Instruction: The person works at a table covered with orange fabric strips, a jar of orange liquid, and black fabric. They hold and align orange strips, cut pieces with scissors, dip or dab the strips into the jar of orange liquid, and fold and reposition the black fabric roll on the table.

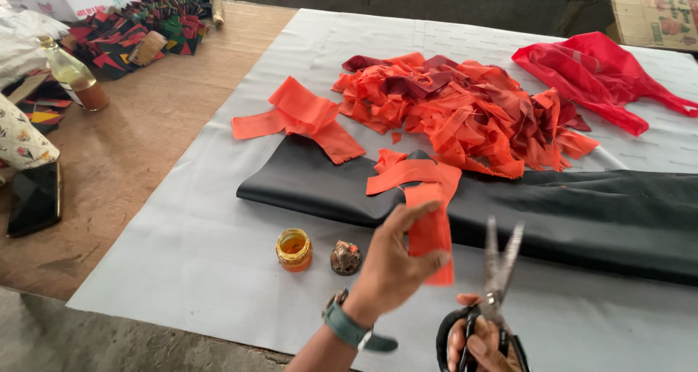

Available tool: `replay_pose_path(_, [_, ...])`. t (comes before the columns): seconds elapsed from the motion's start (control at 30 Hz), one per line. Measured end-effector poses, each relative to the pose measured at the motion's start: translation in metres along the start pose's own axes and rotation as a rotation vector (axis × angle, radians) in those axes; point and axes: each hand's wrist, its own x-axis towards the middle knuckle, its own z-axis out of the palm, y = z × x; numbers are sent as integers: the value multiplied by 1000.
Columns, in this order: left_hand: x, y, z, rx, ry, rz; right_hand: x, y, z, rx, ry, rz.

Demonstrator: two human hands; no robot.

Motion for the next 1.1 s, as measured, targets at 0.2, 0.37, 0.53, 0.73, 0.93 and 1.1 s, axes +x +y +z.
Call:
replay_pose_path(0.2, [-61, -9, 23, 77, -2, -105, 5, -6, 9, -225, 229, -45])
replay_pose_path(0.37, [-69, -20, 18, -199, 43, -220, -5, 3, 3, -371, 295, 62])
replay_pose_path(0.53, [-65, -17, 7, -99, 27, -136, -21, 3, -14, -351, 302, 103])
replay_pose_path(0.73, [-100, 7, -19, -3, 22, -18, -20, -8, -8, -367, 222, -87])
replay_pose_path(0.93, [-137, 28, -109, 179, 419, 21, 2, -20, -6, -469, 260, -186])
replay_pose_path(1.1, [-148, 18, -208, 562, 745, -154, 6, -20, -2, -513, 255, -203])
